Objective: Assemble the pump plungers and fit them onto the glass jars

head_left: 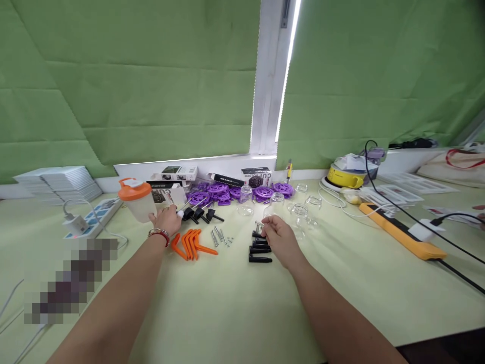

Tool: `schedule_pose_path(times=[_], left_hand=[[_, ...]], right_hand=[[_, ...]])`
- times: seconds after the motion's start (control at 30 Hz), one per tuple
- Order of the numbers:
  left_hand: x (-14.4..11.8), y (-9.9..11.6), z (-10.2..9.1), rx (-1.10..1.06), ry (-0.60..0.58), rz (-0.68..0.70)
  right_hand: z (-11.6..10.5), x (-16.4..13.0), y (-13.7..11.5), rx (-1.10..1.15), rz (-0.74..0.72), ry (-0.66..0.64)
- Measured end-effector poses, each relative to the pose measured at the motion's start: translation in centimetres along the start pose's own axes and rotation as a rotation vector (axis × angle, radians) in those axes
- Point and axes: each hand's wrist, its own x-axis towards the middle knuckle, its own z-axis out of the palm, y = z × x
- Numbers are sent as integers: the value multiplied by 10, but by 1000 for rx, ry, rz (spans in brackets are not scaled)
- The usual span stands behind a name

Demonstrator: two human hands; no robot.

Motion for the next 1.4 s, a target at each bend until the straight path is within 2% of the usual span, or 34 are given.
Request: schedule_pose_path(times=[0.23,0.3,0.4,0.47,0.53,0.67,0.73,0.8,0.9,1.03,1.1,1.2,1.3,1.4], left_hand=[[-11,7,-14,-21,66,39],[-19,16,-23,-36,98,66],[-42,37,-37,-82,129,130],[-64,54,-48,-213,123,214],[-89,70,-58,-355,52,277],[-135,92,-70,-684,-278,289],[-150,95,-67,-768,-384,312],[-159,95,-59,-782,-439,360],[-164,90,-41,-801,-531,407],[-164,91,-27,-1065,-643,383],[-164,96,-27,-1171,-635,337],[-165,101,-31,-1203,-567,277],[-166,101,-31,-1217,-581,308],[-167,96,-25,-1226,-596,368]], right_hand=[[-15,5,-1,-232,8,-28],[-19,2,-5,-307,14,-123],[-22,-4,-10,-436,37,-330],[-20,-7,-11,-516,48,-416],[-16,-9,-10,-593,41,-450],[-8,-12,-7,-734,31,-512],[-5,-13,-5,-765,35,-544],[-2,-15,-4,-725,46,-563],[0,-15,-2,-494,78,-600],[4,-15,-2,-153,111,-634],[9,-17,-4,-69,118,-640],[18,-22,-7,21,94,-658],[25,-26,-7,72,40,-685],[26,-27,-4,16,-23,-719]])
